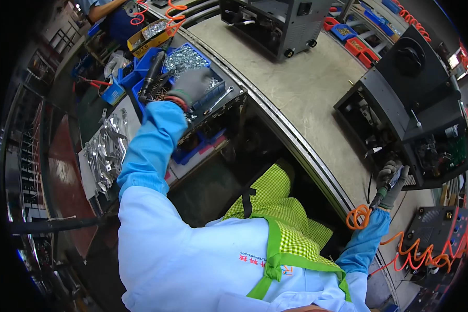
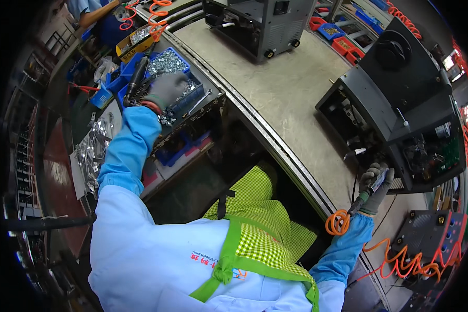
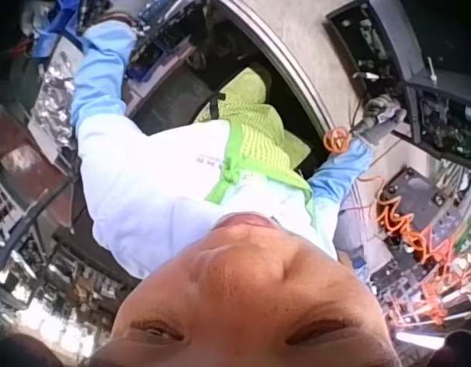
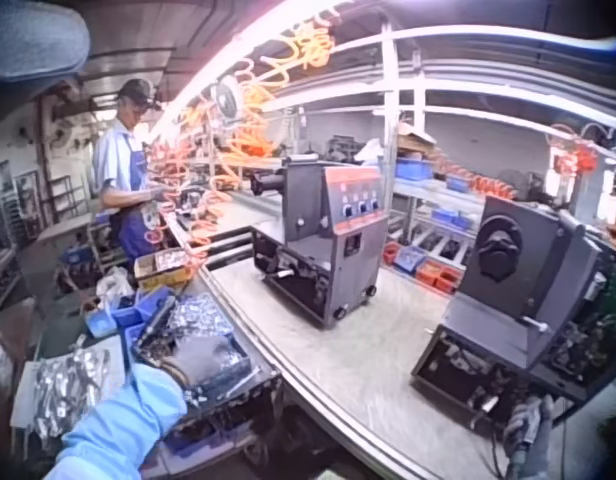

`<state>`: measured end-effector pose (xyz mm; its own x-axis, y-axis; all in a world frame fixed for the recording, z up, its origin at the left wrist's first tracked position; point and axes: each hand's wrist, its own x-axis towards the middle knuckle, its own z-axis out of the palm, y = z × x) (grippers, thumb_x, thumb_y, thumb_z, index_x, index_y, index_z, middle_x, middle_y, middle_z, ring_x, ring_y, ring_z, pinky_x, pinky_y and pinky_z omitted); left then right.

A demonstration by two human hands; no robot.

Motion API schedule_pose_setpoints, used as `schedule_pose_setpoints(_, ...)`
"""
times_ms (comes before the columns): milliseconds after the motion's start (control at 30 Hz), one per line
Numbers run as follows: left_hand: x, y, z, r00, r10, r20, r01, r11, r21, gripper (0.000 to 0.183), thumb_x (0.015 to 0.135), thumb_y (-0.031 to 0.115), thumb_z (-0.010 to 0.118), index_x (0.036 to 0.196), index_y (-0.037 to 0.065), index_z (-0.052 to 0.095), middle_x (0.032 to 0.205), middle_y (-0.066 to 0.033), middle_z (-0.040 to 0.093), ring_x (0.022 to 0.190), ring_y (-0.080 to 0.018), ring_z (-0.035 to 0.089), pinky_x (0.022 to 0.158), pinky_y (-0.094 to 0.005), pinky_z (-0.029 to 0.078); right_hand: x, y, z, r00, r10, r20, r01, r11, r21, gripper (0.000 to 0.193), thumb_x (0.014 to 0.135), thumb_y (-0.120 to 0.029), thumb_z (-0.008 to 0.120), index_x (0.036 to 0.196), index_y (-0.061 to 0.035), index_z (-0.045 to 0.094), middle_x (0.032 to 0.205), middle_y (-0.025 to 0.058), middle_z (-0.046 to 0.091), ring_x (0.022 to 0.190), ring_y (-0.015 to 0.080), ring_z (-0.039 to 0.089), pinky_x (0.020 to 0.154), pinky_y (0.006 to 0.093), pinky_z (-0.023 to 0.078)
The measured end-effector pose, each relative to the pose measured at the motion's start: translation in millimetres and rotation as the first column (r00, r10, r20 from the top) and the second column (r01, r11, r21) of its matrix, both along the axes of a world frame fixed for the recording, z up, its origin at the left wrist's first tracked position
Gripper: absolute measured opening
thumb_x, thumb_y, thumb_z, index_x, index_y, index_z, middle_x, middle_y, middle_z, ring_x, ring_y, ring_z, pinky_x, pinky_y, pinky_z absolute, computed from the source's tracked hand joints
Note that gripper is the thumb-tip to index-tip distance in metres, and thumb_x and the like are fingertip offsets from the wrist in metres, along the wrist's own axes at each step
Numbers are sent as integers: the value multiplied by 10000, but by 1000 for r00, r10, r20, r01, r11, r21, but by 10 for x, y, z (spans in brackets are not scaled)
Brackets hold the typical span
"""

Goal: The person assembles an electronic device on a factory workbench. They use a pneumatic screwdriver to secure internal components, a screwdriver to tighten screws, and pliers to adjust parts. The person also handles metal brackets and wires, eventually closing the device's casing.

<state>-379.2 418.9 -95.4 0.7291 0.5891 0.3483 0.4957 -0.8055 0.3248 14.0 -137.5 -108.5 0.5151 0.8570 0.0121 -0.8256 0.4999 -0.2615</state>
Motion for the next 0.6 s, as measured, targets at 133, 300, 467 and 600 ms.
schedule_pose_setpoints(133, 434, -426, -255, 858, 38, -512, -38, 999, 11, 201, 832, 180, 537, 953, 81, 664, 935, -178, 674, 873, -372, 649, 772, -451, 518, 11, 28, -16, 1000, 7, -10, -7, 1000, 8, 240, 933, -332, 587, 940, -94, 560, 895, 44, 491, 795, 150, 549, 804, 367, 494)
schedule_pose_setpoints(300, 771, -388, -443, 796, 101, -597, -88, 995, 51, 210, 838, 130, 539, 954, 54, 697, 974, -164, 688, 919, -345, 666, 789, -442, 536, -27, 97, 17, 1000, -15, -18, 15, 1000, 17, 237, 932, -337, 589, 944, -102, 555, 878, 33, 486, 782, 127, 546, 769, 355, 509)
schedule_pose_setpoints(467, 774, -397, -367, 823, 104, -558, -114, 993, 16, 202, 804, 128, 573, 938, 58, 707, 983, -186, 679, 930, -347, 659, 802, -441, 529, -262, 215, 202, 1000, -10, 8, 9, 999, 54, 223, 934, -325, 586, 959, -107, 546, 879, 33, 490, 800, 128, 560, 751, 351, 526)
schedule_pose_setpoints(600, 722, -452, -388, 911, 34, -411, -34, 999, 5, 174, 804, 133, 564, 914, 79, 687, 936, -184, 674, 933, -357, 642, 824, -436, 507, -290, 175, 183, 982, -189, 14, 189, 982, 9, 234, 929, -334, 591, 968, -109, 538, 878, 25, 490, 778, 126, 554, 711, 316, 526)
